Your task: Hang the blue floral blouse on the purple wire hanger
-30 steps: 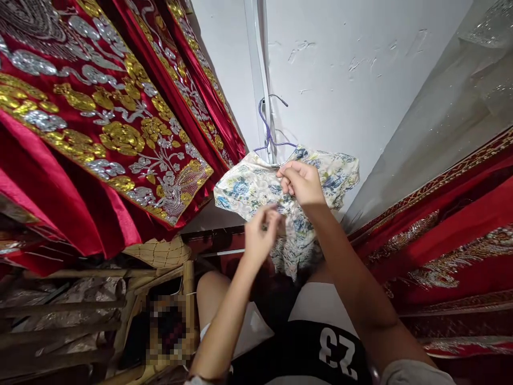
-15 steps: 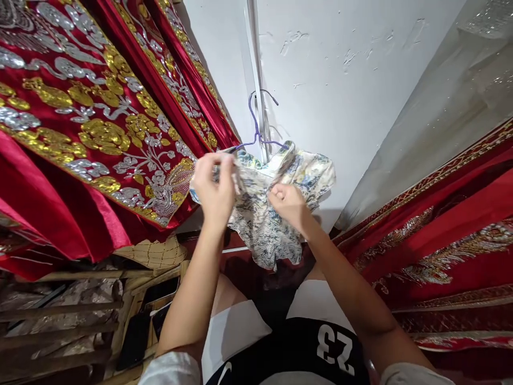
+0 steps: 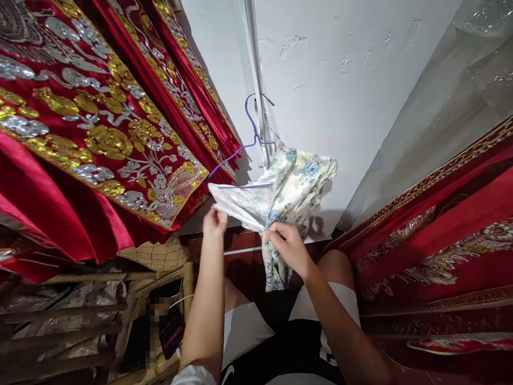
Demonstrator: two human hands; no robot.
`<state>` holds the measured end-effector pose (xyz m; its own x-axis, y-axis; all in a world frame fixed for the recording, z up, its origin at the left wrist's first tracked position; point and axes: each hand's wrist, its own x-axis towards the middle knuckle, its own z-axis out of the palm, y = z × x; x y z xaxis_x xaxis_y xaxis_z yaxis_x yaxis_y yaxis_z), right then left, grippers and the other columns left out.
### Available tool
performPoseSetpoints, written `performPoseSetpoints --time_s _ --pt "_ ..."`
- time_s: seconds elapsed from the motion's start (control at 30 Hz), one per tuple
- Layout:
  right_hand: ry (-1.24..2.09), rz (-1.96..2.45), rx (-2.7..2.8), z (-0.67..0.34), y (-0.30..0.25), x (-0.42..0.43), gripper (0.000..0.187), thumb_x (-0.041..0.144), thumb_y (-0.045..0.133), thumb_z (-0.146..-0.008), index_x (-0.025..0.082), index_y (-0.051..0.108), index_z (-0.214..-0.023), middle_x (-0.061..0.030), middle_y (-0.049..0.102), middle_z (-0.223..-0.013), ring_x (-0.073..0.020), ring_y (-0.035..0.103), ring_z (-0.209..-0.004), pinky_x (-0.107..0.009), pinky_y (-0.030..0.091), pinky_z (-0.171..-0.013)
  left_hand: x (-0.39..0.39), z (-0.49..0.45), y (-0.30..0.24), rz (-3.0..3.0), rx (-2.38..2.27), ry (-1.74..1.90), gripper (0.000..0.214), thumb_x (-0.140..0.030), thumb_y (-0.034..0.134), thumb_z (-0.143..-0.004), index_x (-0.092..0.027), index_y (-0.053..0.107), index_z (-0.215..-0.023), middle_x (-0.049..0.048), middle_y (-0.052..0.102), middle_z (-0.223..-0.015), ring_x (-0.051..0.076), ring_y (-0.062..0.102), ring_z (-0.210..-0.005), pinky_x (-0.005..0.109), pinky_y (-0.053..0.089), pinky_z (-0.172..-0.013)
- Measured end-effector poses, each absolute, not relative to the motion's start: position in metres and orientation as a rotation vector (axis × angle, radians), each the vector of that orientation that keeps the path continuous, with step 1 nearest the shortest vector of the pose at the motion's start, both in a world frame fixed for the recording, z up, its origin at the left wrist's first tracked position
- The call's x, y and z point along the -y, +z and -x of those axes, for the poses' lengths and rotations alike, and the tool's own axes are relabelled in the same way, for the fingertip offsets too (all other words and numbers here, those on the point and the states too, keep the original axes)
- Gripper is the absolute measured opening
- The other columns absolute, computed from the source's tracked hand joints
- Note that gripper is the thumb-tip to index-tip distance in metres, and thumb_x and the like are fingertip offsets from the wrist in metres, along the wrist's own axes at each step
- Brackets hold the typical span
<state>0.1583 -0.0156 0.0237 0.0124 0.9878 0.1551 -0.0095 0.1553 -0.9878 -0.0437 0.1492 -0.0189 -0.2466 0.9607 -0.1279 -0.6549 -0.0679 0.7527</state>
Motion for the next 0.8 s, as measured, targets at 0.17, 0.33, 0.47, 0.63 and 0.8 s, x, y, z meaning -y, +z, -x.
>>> performPoseSetpoints --time_s 0.17,0.33,0.47,0.63,0.8 --pt "1.186 1.172 1.199 -0.169 -0.012 0.023 0.016 0.029 0.053 -0.077 0.020 0.056 -0.063 0.0058 0.036 -0.051 -0.0106 0.029 -0.050 -0.027 0.019 -0.050 -0.113 0.004 -0.052 -0.382 -0.900 1.551 0.015 -0.011 0.059 -0.090 -0.015 0.057 -0.076 0.0016 0.063 -0.071 0.010 0.064 -0.064 0.021 0.055 -0.071" --pt "1.065 1.369 1.036 -0.193 -0.038 0.020 0.027 0.036 0.052 -0.083 0.023 0.049 -0.060 0.0040 0.035 -0.050 -0.0138 0.031 -0.051 -0.029 0.024 -0.051 -0.076 -0.017 -0.029 -0.567 -0.768 1.693 0.016 -0.029 0.073 -0.084 -0.019 0.061 -0.080 -0.0021 0.063 -0.083 0.010 0.062 -0.080 0.020 0.049 -0.083" --pt "0.873 1.423 1.201 -0.203 -0.022 0.005 0.039 0.052 0.052 -0.093 0.023 0.058 -0.067 -0.0031 0.055 -0.065 -0.0209 0.052 -0.068 -0.032 0.039 -0.062 -0.043 -0.035 0.009 -1.080 -0.669 1.613 0.028 -0.047 0.074 -0.084 -0.021 0.063 -0.081 0.0025 0.064 -0.088 0.020 0.063 -0.091 0.029 0.049 -0.086" --pt "1.415 1.005 1.228 -0.192 0.020 -0.014 0.063 0.078 0.037 -0.092 0.024 0.068 -0.089 -0.0069 0.068 -0.079 -0.0255 0.065 -0.086 -0.035 0.052 -0.073 -0.013 -0.050 0.034 -1.654 -0.690 1.390 0.019 -0.038 0.061 -0.096 -0.022 0.069 -0.094 0.0090 0.068 -0.109 0.029 0.056 -0.127 0.041 0.038 -0.113" --pt "1.734 0.904 1.323 -0.202 0.061 -0.017 0.060 0.078 0.055 -0.080 0.020 0.069 -0.086 -0.0051 0.066 -0.070 -0.0232 0.064 -0.072 -0.034 0.051 -0.064 -0.029 -0.030 0.032 -1.739 -0.650 1.241 0.048 -0.046 0.059 -0.096 -0.026 0.053 -0.139 0.0110 0.056 -0.142 0.028 0.053 -0.132 0.040 0.037 -0.115"
